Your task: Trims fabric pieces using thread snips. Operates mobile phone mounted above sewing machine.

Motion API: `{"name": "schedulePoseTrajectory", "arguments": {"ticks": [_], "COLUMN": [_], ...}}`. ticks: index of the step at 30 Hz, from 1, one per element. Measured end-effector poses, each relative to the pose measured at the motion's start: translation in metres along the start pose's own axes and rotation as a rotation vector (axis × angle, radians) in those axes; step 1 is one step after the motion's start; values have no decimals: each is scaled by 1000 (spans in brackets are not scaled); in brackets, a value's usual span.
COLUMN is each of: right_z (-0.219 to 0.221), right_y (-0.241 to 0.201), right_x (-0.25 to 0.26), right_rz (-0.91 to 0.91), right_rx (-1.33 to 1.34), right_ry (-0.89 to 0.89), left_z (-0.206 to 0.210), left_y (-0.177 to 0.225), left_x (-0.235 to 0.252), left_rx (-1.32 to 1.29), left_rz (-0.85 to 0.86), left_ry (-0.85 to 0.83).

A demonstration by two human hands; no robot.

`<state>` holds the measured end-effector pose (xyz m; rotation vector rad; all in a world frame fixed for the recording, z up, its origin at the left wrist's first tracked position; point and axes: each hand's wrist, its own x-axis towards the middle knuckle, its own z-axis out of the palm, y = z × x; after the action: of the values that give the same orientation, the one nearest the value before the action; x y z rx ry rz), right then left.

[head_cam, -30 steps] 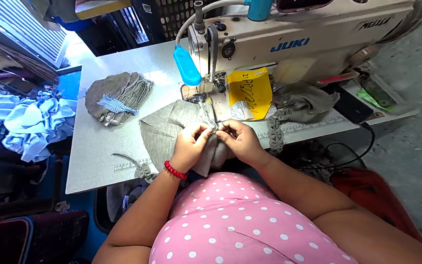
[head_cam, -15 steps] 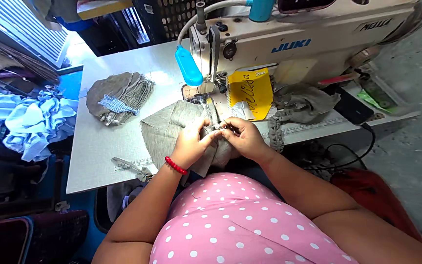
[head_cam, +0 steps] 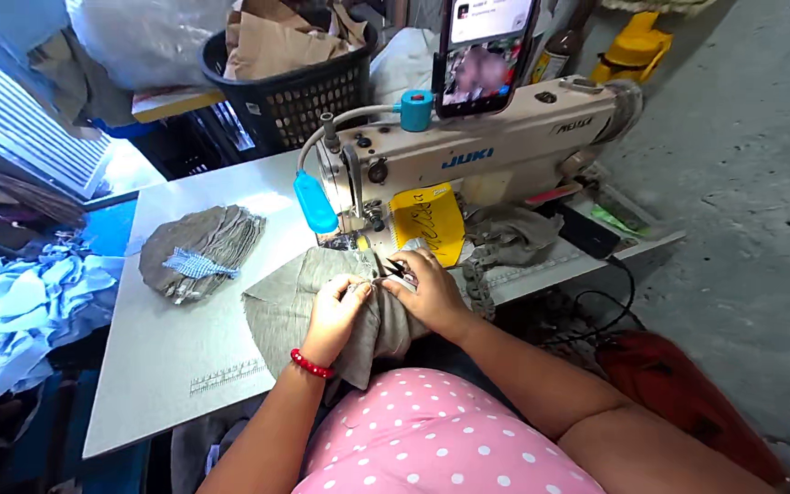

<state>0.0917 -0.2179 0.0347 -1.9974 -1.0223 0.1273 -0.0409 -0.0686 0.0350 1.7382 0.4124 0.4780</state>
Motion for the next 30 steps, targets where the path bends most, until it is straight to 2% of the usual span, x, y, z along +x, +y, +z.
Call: {"name": "schedulePoseTrajectory", "arguments": {"ticks": [2, 3, 5, 7, 8, 10, 14, 30], "right_z": [0, -3, -8, -8, -6, 0, 3, 2], "right_y": [-4, -10, -26, -38, -38, -34, -29, -29], "right_x": [-12, -19, -31, -38, -38, -35, -28, -24], "right_rz": [-112, -117, -28, 212, 309, 405, 461, 466], "right_rx": [39, 148, 531, 901, 981, 980, 961, 996], "right_ry": [139, 122, -73, -375, -453, -455, -393, -387], "left_z": [3, 5, 7, 8, 8, 8, 8, 9], "left_y": [-1, -1, 0, 2, 4, 6, 11, 15], "left_x": [-1, -1, -2, -5, -6, -8, -12, -13], "left_rx": [-26, -38, -52, -35, -23, 8, 24, 82], "left_rz": [-40, -55, -73, -64, -55, -20, 57, 79], "left_ry": [52, 74, 99, 92, 91, 90, 86, 146]}}
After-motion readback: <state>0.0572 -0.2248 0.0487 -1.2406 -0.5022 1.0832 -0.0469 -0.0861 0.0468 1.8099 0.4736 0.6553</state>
